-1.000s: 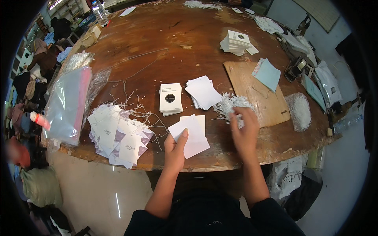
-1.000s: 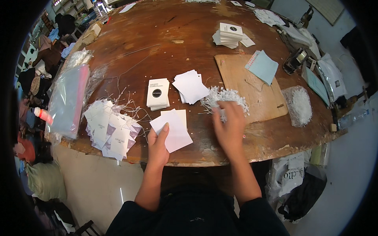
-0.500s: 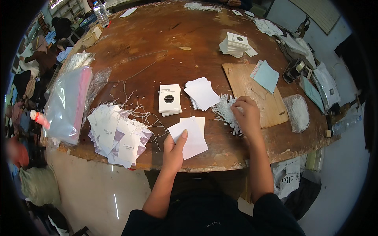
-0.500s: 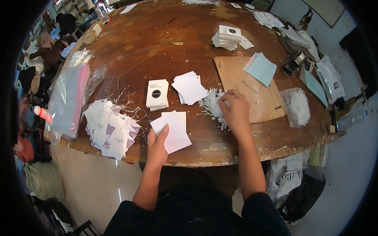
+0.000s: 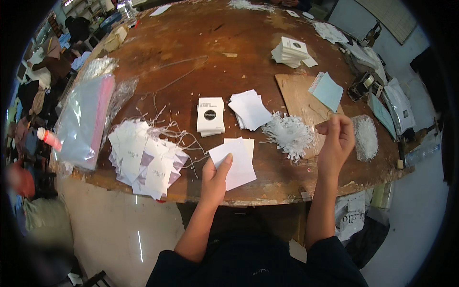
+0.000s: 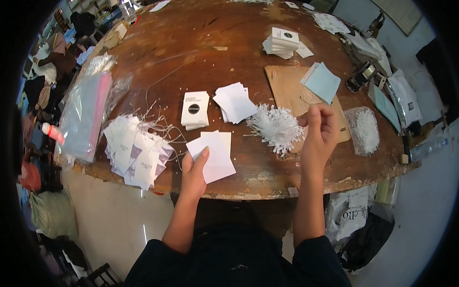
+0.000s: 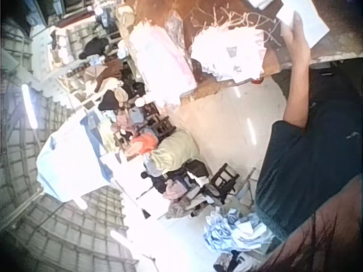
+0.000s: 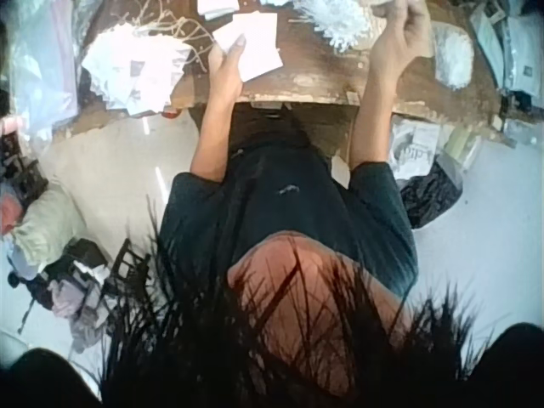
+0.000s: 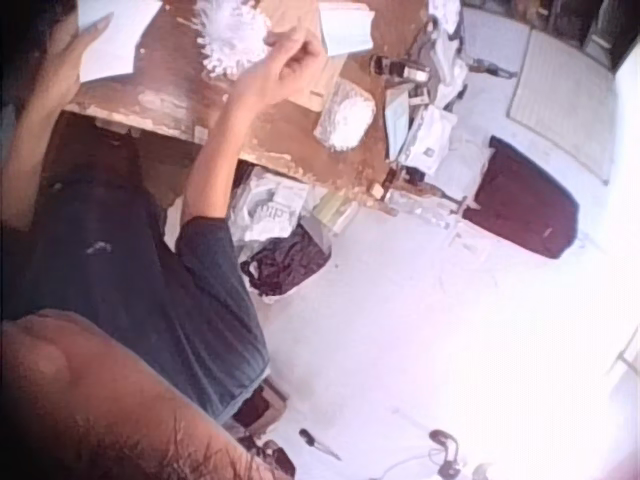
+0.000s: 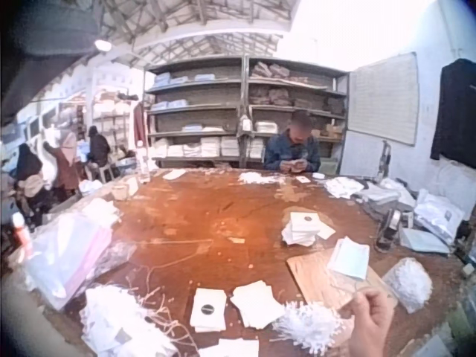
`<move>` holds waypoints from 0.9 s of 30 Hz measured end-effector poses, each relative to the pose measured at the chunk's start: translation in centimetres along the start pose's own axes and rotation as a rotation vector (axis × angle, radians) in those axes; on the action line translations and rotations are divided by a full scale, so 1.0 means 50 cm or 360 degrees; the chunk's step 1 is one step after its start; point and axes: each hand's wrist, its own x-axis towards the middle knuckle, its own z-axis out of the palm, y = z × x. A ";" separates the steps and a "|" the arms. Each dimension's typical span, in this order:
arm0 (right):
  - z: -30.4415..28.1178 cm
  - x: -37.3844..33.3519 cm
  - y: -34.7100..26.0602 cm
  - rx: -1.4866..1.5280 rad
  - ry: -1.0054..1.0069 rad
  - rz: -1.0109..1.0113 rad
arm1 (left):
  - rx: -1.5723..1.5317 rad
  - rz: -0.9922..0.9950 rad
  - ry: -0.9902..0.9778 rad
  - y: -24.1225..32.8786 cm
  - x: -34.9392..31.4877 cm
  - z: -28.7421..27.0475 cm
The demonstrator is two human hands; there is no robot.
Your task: The person repeatedly picks up small white paper cards and white plastic fasteners from a wooden table, inserts the fasteners into the cards, and places the assembled units into a growing stack. The person occasionally reaches for more fasteners from a nearby bag.
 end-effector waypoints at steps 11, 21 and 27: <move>0.062 -0.002 0.039 -0.0105 -0.0112 0.0238 | -0.0062 -0.0019 0.0024 -0.002 0.005 -0.002; -0.051 -0.030 0.010 -0.0029 0.0328 0.0155 | -0.0098 -0.0029 0.0053 -0.004 -0.001 0.001; -0.019 -0.115 0.078 -0.0858 -0.0640 0.0232 | -0.0063 -0.0036 0.0023 -0.005 0.001 0.001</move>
